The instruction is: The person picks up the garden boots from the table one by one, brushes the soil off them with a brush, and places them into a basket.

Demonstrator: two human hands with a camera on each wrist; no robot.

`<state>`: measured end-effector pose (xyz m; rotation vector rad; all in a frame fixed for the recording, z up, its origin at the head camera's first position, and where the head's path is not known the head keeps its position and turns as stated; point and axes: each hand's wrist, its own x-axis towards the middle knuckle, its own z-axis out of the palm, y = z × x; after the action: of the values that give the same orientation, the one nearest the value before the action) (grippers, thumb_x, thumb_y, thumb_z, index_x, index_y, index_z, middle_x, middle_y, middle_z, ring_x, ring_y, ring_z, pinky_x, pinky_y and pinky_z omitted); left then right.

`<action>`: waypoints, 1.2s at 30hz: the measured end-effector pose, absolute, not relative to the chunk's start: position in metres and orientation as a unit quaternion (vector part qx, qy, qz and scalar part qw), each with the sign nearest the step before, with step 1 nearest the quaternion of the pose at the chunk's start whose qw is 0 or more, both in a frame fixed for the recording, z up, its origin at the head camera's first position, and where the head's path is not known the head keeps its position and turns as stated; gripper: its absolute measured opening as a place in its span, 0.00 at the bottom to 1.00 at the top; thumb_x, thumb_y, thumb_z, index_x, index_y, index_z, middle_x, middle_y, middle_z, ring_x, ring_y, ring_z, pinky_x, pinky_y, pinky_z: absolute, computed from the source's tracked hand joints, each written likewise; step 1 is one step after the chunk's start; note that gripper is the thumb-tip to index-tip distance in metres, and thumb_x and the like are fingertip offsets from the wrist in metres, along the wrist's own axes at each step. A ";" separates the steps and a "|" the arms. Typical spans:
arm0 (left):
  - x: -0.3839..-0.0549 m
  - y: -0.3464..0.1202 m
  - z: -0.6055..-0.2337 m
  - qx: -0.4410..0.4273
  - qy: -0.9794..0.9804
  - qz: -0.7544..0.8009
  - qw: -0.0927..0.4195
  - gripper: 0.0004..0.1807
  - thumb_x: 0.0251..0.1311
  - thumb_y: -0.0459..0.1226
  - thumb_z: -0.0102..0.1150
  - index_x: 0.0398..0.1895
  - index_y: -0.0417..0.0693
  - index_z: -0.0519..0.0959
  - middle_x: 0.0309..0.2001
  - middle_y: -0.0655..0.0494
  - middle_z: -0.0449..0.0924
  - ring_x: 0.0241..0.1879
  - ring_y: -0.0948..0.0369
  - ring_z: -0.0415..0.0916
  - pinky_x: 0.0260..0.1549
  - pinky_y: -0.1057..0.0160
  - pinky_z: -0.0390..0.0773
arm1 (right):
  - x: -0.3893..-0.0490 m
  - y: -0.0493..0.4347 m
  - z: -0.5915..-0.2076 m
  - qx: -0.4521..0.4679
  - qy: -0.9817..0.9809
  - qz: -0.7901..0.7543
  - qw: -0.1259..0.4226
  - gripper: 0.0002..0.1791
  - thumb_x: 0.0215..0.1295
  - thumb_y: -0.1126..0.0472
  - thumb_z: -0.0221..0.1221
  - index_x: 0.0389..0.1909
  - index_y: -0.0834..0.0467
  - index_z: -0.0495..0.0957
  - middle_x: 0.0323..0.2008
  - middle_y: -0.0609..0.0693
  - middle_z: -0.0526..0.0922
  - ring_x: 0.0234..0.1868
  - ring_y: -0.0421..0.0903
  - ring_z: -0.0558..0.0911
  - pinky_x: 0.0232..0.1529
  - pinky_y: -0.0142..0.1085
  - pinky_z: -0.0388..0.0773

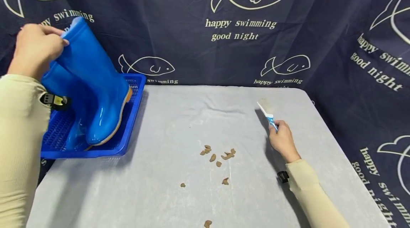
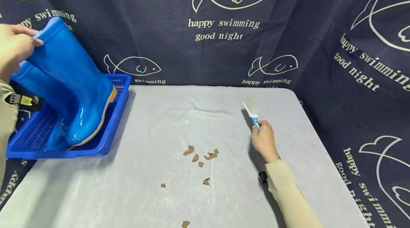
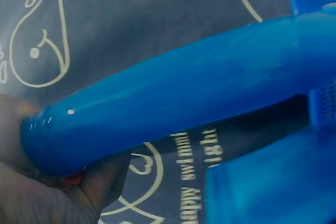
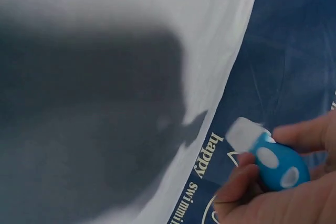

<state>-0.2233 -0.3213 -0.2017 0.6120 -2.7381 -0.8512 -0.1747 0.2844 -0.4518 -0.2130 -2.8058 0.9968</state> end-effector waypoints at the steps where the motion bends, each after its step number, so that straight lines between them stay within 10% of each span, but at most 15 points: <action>1: -0.223 -0.321 -0.207 0.204 -0.930 -0.287 0.101 0.26 0.71 0.42 0.46 0.70 0.47 0.71 0.62 0.34 0.67 0.38 0.50 0.68 0.21 0.63 0.68 | -0.175 0.285 -0.452 -0.070 -0.940 0.328 0.067 0.23 0.75 0.63 0.44 0.60 0.77 0.66 0.51 0.74 0.72 0.53 0.68 0.73 0.56 0.60 0.69; 6: -0.222 -0.320 -0.230 0.173 -0.937 -0.291 0.088 0.28 0.70 0.42 0.46 0.69 0.39 0.69 0.53 0.35 0.68 0.26 0.56 0.66 0.16 0.59 0.70 | -0.170 0.288 -0.453 -0.070 -0.952 0.297 -0.001 0.24 0.74 0.65 0.42 0.61 0.81 0.61 0.53 0.78 0.68 0.53 0.70 0.71 0.54 0.61 0.69; 15: -0.213 -0.309 -0.239 0.161 -0.945 -0.269 0.099 0.26 0.70 0.42 0.48 0.67 0.40 0.73 0.42 0.48 0.79 0.38 0.51 0.66 0.22 0.60 0.67 | -0.171 0.291 -0.450 -0.025 -0.975 0.212 -0.059 0.14 0.65 0.66 0.51 0.40 0.77 0.67 0.33 0.66 0.70 0.31 0.56 0.71 0.31 0.48 0.73; 26: -0.196 -0.292 -0.258 0.131 -0.945 -0.284 0.091 0.29 0.69 0.41 0.42 0.72 0.41 0.65 0.44 0.43 0.70 0.32 0.52 0.68 0.20 0.58 0.69 | -0.161 0.303 -0.448 -0.030 -0.981 0.159 -0.103 0.19 0.60 0.60 0.62 0.36 0.71 0.65 0.28 0.64 0.75 0.31 0.59 0.77 0.35 0.51 0.76; 31: -0.189 -0.290 -0.256 0.119 -0.948 -0.287 0.069 0.35 0.71 0.46 0.40 0.78 0.41 0.53 0.66 0.30 0.64 0.54 0.37 0.66 0.43 0.45 0.73 | -0.159 0.308 -0.445 -0.024 -0.981 0.165 -0.100 0.20 0.61 0.58 0.64 0.38 0.71 0.68 0.28 0.62 0.76 0.31 0.56 0.76 0.33 0.47 0.75; 36: -0.184 -0.276 -0.254 0.063 -0.958 -0.269 0.072 0.40 0.74 0.54 0.39 0.79 0.40 0.47 0.76 0.25 0.49 0.70 0.28 0.54 0.66 0.26 0.57 | -0.157 0.312 -0.441 -0.029 -0.979 0.178 -0.100 0.24 0.64 0.54 0.63 0.42 0.73 0.68 0.30 0.62 0.76 0.31 0.55 0.76 0.32 0.45 0.74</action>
<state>-0.1841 -0.2759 -0.2538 0.1879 -2.8798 -0.8079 -0.1566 0.3123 -0.4405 -0.0968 -3.2868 0.5972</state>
